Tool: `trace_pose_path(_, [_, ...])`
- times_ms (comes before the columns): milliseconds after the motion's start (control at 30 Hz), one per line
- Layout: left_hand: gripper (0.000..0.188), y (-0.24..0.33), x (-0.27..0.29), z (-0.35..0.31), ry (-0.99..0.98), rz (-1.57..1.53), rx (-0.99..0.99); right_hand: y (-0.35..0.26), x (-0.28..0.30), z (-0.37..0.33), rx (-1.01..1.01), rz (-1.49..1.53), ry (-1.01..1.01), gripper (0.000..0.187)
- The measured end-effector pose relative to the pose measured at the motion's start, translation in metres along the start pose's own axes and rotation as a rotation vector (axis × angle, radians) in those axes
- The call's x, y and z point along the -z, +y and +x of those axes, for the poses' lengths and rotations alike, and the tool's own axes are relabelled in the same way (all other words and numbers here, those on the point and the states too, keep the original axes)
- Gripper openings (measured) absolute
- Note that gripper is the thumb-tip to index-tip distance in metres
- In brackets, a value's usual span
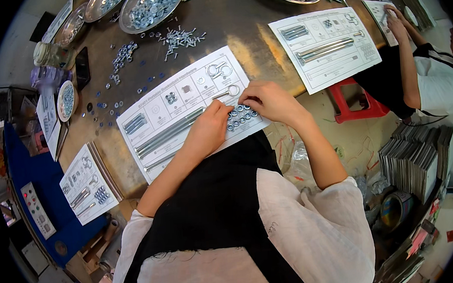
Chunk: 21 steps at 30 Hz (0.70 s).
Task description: The person assembles portable basketball hardware kits by hand. They pick bolts, nuts, and washers from bowls and arrange them on printed instruction sheets, then stack the completed sheets on the table.
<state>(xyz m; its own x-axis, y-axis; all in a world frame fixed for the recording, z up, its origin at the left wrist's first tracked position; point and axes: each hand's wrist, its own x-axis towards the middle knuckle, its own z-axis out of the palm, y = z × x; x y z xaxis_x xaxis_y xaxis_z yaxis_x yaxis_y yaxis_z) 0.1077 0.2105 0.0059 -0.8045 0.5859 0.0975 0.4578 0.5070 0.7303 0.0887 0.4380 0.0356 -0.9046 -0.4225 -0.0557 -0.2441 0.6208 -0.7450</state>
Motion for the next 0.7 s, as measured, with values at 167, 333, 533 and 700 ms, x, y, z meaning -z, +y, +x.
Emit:
trace_pose_path(167, [0.025, 0.004, -0.003, -0.005, 0.009, 0.001, -0.052, -0.001, -0.004, -0.006, -0.010, 0.012, 0.009, 0.010])
trace_pose_path(333, [0.025, 0.010, 0.004, -0.011, 0.051, -0.076, 0.000, -0.007, -0.003, -0.008, -0.056, 0.008, 0.010, 0.011])
trace_pose_path(533, [0.022, -0.067, 0.121, 0.001, 0.460, 0.100, 0.185, -0.045, -0.002, 0.037, 0.025, 0.108, 0.025, 0.014])
trace_pose_path(700, [0.021, -0.207, 0.207, -0.028, 0.756, 0.424, 0.519, -0.074, -0.083, 0.190, 0.417, 0.060, 0.074, 0.018])
